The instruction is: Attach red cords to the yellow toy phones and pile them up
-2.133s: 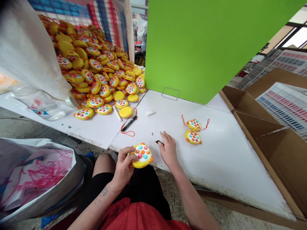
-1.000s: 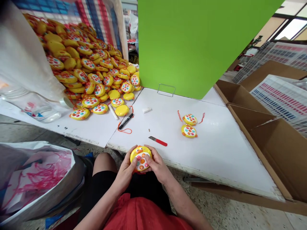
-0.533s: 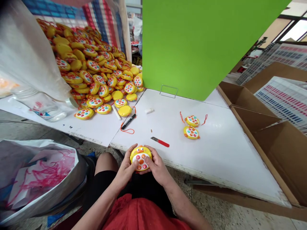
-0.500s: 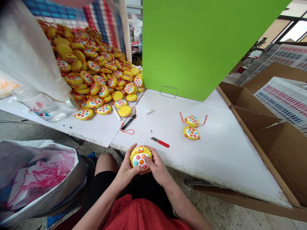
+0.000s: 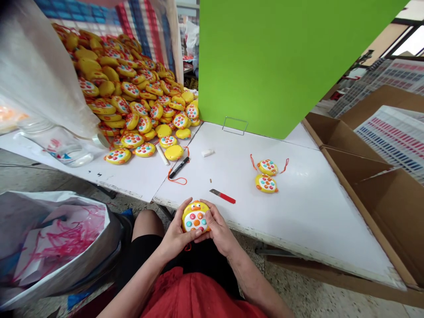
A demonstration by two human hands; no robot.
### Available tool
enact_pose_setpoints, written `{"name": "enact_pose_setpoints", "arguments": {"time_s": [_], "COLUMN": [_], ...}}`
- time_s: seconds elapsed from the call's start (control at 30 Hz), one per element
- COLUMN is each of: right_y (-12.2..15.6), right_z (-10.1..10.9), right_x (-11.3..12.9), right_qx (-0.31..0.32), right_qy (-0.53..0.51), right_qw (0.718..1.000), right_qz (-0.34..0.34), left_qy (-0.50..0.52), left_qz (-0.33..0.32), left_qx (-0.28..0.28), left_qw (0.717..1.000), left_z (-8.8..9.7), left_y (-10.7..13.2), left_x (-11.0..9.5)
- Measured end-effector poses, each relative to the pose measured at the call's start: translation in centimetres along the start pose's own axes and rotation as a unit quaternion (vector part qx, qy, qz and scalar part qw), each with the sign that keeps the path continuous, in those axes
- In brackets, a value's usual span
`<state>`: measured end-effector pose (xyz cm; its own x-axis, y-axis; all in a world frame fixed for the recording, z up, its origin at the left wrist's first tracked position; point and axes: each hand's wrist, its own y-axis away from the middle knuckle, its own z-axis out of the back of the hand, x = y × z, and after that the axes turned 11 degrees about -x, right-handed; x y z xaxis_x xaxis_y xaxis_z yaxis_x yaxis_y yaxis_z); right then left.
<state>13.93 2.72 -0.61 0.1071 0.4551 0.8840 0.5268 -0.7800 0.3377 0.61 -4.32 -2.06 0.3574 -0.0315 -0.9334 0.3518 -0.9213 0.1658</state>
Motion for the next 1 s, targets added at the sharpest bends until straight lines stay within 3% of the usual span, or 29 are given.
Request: {"name": "enact_pose_setpoints", "arguments": {"time_s": [0.13,0.23,0.3,0.43,0.57,0.63,0.7,0.77,0.83,0.97,1.0], "right_y": [0.2,0.3,0.3,-0.5,-3.0,-4.3,-5.3,-5.6,-5.5,-5.1,-5.2], "right_z": [0.1,-0.2,-0.6,-0.2,3.3,5.7,7.5,8.0,7.0,2.9,1.9], "right_x": [0.1,-0.1,-0.3,0.2,3.3,5.3,7.0,7.7,7.5,5.2,4.7], "right_qx": [0.012,0.024,0.002,-0.083,-0.222,-0.295,-0.325,-0.310,-0.267,-0.153,-0.137], "right_qy": [-0.024,-0.008,0.011,0.036,0.043,0.015,-0.012,-0.038,-0.066,-0.097,-0.105], "right_qw": [1.000,1.000,1.000,0.994,0.965,0.938,0.924,0.930,0.949,0.979,0.981], "right_qz": [0.000,-0.005,0.004,0.060,0.137,0.181,0.203,0.191,0.156,0.092,0.090], "left_qy": [-0.007,-0.028,-0.051,-0.100,-0.221,-0.285,-0.327,-0.339,-0.323,-0.227,-0.206], "left_qz": [-0.006,-0.017,-0.027,-0.065,-0.150,-0.201,-0.231,-0.238,-0.226,-0.142,-0.124], "left_qx": [0.033,-0.007,-0.025,0.016,-0.014,-0.056,-0.104,-0.133,-0.113,0.058,0.075], "left_qw": [0.999,0.999,0.998,0.993,0.964,0.936,0.910,0.900,0.912,0.962,0.968], "left_z": [0.6,0.7,0.4,0.0,1.1,2.3,3.4,3.6,2.7,-1.2,-2.0], "left_y": [-0.1,-0.2,-0.2,-0.3,-2.6,-5.0,-7.6,-9.7,-10.8,-10.1,-9.6], "left_x": [-0.3,-0.3,-0.3,-0.7,-2.1,-3.4,-4.9,-6.4,-7.2,-6.4,-5.8]}}
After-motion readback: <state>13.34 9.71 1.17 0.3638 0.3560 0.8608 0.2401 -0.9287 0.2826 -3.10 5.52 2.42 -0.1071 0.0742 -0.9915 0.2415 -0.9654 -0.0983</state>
